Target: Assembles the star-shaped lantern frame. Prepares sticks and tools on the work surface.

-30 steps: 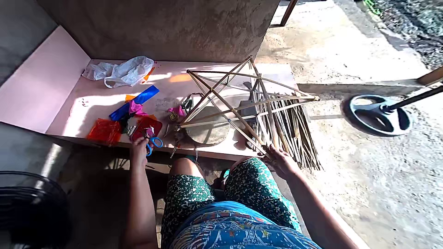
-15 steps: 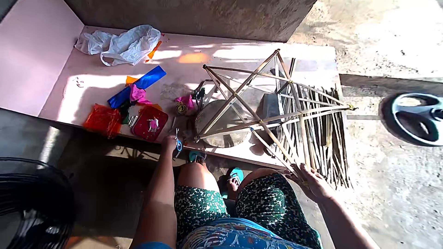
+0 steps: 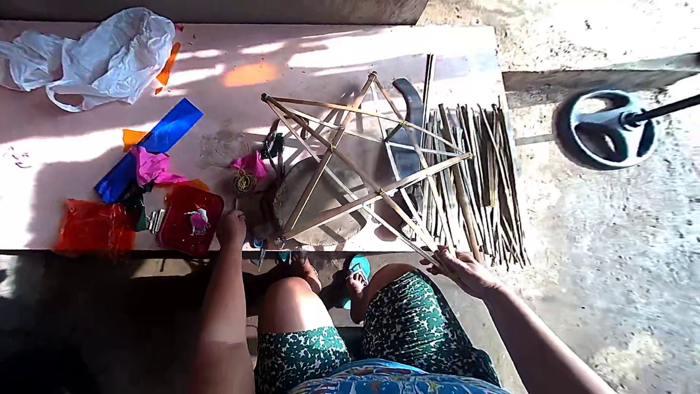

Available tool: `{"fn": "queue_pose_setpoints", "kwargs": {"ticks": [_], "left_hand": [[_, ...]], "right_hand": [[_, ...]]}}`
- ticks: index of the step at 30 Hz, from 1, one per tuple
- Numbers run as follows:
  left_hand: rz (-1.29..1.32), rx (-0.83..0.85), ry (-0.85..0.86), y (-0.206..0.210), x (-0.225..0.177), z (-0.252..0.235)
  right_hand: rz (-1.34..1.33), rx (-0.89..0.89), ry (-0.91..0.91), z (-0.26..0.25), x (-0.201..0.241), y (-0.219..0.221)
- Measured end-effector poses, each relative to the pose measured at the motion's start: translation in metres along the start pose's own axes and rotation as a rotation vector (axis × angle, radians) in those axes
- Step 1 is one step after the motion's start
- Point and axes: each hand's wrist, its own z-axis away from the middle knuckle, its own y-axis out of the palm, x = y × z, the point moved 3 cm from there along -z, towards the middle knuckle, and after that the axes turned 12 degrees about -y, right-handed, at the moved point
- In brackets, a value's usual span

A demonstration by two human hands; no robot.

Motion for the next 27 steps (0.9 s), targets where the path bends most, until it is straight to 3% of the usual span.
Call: {"fn": "queue_pose_setpoints", "kwargs": {"ticks": [4, 7, 10, 14, 17, 19, 23, 27], "left_hand": [[-0.124, -0.021, -0.059, -0.001, -0.011, -0.012], [-0.284, 0.015, -0.120, 0.001, -0.021, -0.011], [-0.376, 0.010, -0.115, 0.006, -0.022, -0.014], [-0.428, 0.018, -0.094, 0.005, -0.025, -0.013], [-0.379, 0.003, -0.080, 0.003, -0.025, -0.011], [-0.341, -0.011, -0.097, -0.001, -0.024, -0.008], [-0.192, -0.040, -0.161, -0.021, -0.025, 0.009], [0.093, -0.133, -0.132, -0.057, -0.031, 0.046]], "right_hand": [[0.100, 0.017, 0.034, -0.002, 0.014, -0.002], [0.435, -0.012, 0.090, -0.002, 0.038, -0.005], [0.825, -0.175, 0.121, -0.011, 0.066, -0.016], [1.053, -0.358, -0.177, -0.021, 0.116, -0.002], [1.082, -0.215, -0.512, -0.048, 0.144, 0.034], [1.107, -0.036, -0.601, -0.076, 0.148, 0.061], [1.148, 0.190, -0.577, -0.122, 0.148, 0.110], [1.062, 0.217, -0.471, -0.140, 0.149, 0.131]]}}
